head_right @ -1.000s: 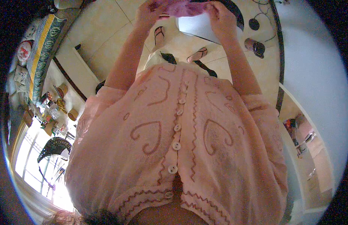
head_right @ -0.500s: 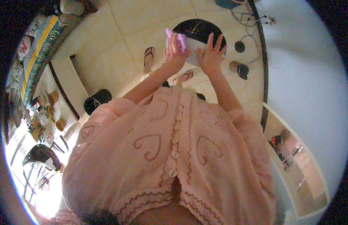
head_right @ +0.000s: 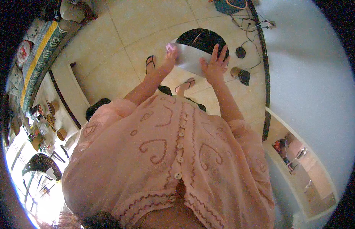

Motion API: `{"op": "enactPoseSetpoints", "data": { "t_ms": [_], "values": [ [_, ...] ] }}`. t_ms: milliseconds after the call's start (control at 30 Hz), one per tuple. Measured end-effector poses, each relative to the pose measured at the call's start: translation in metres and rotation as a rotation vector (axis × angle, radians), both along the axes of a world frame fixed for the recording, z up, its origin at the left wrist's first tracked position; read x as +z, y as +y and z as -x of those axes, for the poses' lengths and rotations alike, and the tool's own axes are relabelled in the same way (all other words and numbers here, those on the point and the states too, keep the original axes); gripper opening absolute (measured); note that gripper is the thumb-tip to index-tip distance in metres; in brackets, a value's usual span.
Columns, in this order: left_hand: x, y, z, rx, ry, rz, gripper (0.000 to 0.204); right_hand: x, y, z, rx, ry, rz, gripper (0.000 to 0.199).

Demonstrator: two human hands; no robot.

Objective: The person wipes the top surface of a white and black robotic vacuum cleaner with a pink cloth. They hold the device steady with one hand while scrubbing the top with the other, then briefly lift a black kettle from the floor before resuming the cleaning task.

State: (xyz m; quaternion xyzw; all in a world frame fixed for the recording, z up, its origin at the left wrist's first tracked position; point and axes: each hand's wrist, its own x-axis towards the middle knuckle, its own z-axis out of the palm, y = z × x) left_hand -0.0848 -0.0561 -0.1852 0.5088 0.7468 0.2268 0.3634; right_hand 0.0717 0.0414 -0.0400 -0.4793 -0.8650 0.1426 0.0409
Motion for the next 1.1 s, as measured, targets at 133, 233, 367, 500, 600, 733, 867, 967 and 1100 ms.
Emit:
{"op": "enactPoseSetpoints", "data": {
  "t_ms": [133, 233, 367, 500, 600, 733, 867, 967, 1100],
  "values": [
    [0.087, -0.007, -0.038, -0.173, 0.325, 0.038, 0.059, -0.006, 0.001, -0.009, 0.051, 0.060, -0.036, 0.081],
    [0.130, -0.024, -0.046, 0.208, -0.201, -0.141, 0.064, -0.001, -0.001, -0.008, 0.072, 0.025, -0.029, 0.081],
    [0.049, -0.014, -0.046, 0.319, -0.015, -0.306, 0.055, 0.003, 0.001, -0.003, 0.147, 0.035, -0.064, 0.082],
    [-0.020, 0.005, -0.030, 0.166, 0.348, -0.294, 0.035, 0.000, 0.010, -0.010, 0.207, 0.048, -0.116, 0.082],
    [-0.049, 0.020, -0.004, 0.526, -0.517, -0.045, 0.033, 0.008, 0.016, -0.005, 0.198, 0.041, -0.058, 0.083],
    [-0.014, 0.015, -0.011, 0.308, -0.280, -0.033, 0.040, -0.001, 0.018, -0.005, 0.146, 0.024, -0.011, 0.083],
    [0.091, -0.010, -0.044, 0.178, 0.013, -0.142, 0.052, -0.014, 0.021, -0.010, 0.124, 0.028, 0.013, 0.084],
    [0.123, -0.019, -0.034, 0.265, -0.169, -0.018, 0.059, -0.002, 0.011, -0.002, 0.098, 0.039, 0.045, 0.085],
    [0.082, -0.007, -0.019, 0.517, -0.406, 0.131, 0.045, -0.013, 0.013, -0.010, 0.099, 0.041, -0.002, 0.084]
  ]
}}
